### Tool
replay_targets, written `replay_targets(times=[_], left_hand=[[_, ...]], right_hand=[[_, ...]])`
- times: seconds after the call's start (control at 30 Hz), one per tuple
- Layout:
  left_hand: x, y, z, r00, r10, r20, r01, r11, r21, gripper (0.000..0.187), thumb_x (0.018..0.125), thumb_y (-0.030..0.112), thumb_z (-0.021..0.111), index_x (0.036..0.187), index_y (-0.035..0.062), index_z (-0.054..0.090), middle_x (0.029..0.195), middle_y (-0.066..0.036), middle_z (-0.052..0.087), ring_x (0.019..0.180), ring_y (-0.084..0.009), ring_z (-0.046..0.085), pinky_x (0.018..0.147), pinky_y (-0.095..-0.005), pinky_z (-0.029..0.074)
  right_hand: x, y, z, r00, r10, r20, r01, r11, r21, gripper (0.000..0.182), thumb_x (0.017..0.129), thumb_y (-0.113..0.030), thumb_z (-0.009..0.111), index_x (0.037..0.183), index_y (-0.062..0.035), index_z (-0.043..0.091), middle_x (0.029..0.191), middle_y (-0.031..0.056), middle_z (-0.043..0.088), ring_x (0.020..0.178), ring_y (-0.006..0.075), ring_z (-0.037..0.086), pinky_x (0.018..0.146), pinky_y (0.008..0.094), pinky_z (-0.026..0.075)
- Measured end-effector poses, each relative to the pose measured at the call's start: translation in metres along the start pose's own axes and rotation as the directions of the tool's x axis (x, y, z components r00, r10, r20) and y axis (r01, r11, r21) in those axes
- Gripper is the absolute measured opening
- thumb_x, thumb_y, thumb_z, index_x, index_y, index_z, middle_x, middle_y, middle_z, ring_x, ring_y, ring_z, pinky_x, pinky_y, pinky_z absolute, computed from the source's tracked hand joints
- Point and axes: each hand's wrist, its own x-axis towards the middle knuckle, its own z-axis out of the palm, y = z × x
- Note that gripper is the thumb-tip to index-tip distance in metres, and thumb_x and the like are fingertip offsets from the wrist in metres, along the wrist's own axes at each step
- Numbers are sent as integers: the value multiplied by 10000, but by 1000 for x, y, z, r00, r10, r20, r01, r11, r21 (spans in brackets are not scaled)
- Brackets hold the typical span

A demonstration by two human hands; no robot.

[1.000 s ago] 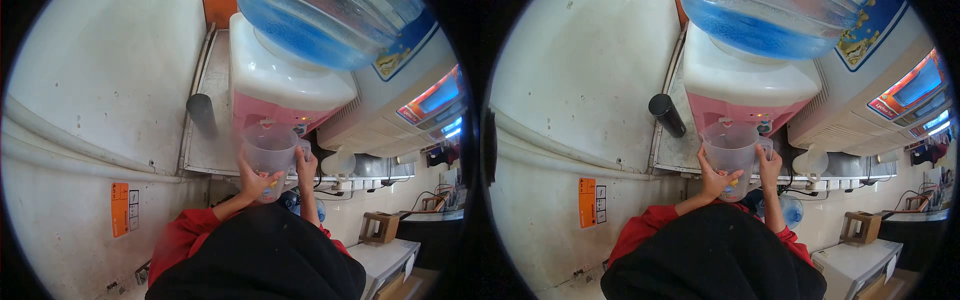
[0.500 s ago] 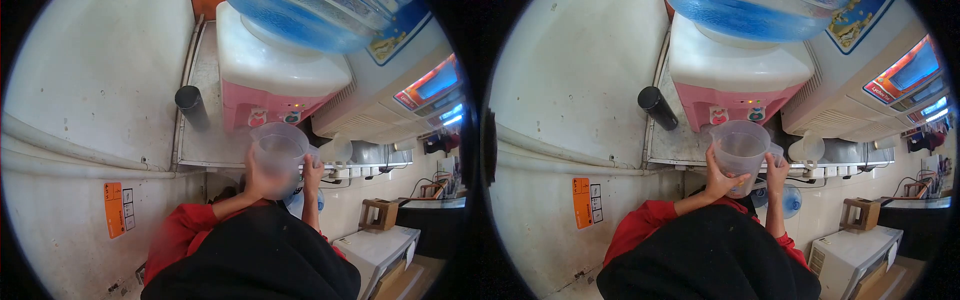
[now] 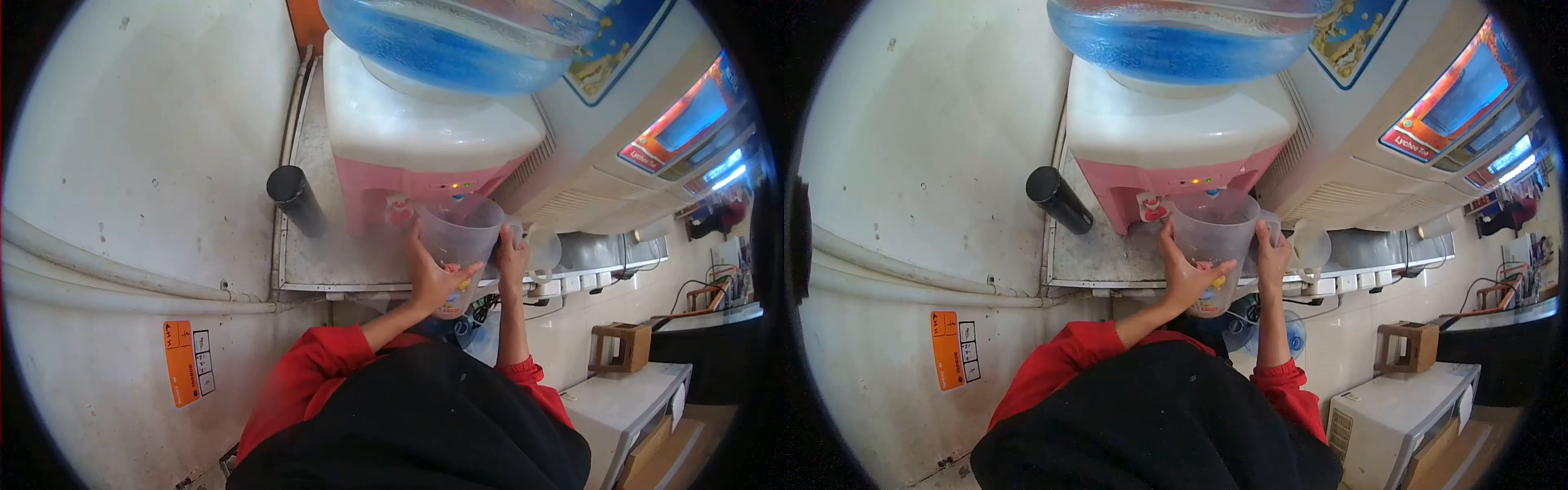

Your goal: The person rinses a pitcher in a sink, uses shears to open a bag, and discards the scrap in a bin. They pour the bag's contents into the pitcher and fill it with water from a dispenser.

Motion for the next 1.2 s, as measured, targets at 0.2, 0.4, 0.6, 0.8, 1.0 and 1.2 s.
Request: replay_targets(times=[0.2,0.4,0.6,0.8,1.0,1.2], left_hand=[[0,-2,0,1000,20,6,-19,1000,-18,1038,493,273,831,1229,-46,171,1168,-207,285,1114,-311,328,936,-391,290],[-2,-9,8,998,44,-46,-46,998,-53,1077,487,345,821,1230,-109,187,1176,-244,316,1121,-347,339,947,-400,282],[-4,-13,9,999,39,-30,-41,997,-63,1088,487,351,820,1237,-110,180,1185,-250,316,1128,-350,341,948,-402,286],[-5,-14,12,999,30,-34,-33,994,-105,1081,487,335,823,1237,-105,181,1198,-246,304,1141,-346,327,959,-401,276],[-6,-15,13,999,29,-35,-33,994,-102,1072,483,320,827,1237,-97,189,1197,-241,305,1143,-340,324,958,-400,276],[-6,-10,11,998,63,-4,-63,997,-34,1022,520,224,820,1256,-3,147,1201,-190,298,1128,-282,347,937,-377,307]], right_hand=[[1,5,-1,998,-50,-35,47,997,-67,457,793,-402,591,821,54,602,725,33,578,667,100,483,618,249,399],[1,3,0,990,-130,-55,122,984,-132,469,799,-409,581,825,59,597,712,47,580,668,108,487,617,256,405],[-9,-11,9,958,-256,-131,231,956,-179,459,806,-398,573,844,58,593,696,64,585,655,112,493,608,263,408],[-8,-10,7,959,-254,-124,226,952,-205,464,810,-405,561,832,58,591,697,80,588,659,128,496,615,277,409],[-3,-1,5,959,-261,-112,241,956,-171,433,803,-390,578,836,41,596,680,67,584,632,118,490,592,272,406],[-4,-4,5,965,-244,-93,231,965,-127,414,806,-370,581,842,42,595,689,70,591,649,119,505,607,270,412]])
